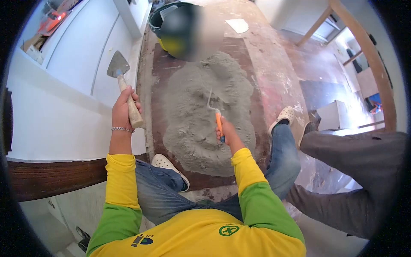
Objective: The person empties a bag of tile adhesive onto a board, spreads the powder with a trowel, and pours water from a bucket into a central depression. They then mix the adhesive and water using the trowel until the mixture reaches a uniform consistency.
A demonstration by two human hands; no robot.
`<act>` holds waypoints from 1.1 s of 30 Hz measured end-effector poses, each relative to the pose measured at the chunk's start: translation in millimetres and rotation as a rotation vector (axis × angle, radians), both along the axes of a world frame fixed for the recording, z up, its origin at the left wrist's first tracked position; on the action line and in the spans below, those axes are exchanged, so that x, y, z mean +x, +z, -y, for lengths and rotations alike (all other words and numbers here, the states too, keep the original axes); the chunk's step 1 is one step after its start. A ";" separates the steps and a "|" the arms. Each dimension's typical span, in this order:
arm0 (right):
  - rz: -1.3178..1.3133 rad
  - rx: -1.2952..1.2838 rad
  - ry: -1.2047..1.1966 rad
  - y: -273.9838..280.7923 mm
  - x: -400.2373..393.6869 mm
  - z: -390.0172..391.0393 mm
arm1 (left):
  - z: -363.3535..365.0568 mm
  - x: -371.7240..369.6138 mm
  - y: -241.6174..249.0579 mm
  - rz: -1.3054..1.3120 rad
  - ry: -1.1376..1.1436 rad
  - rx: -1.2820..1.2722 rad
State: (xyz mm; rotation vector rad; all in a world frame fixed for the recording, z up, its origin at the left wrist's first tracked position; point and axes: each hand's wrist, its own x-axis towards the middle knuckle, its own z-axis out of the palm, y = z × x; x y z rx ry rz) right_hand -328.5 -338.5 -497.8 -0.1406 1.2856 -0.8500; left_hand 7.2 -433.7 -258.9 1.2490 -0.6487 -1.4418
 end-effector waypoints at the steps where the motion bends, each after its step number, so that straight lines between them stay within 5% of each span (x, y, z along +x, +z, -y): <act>1: 0.006 0.006 0.014 -4.5 3.7 12.1 | 1.0 2.5 0.3 0.006 0.014 0.006; 19: -0.026 0.092 -0.078 -73.5 70.7 155.5 | 18.7 32.4 6.3 0.223 -0.071 0.041; 28: -0.220 0.031 0.115 -47.1 58.9 179.7 | 21.4 34.4 4.2 0.196 -0.033 0.010; 33: -0.420 0.035 0.423 -38.6 29.4 155.5 | 25.7 38.1 0.0 0.223 -0.013 0.032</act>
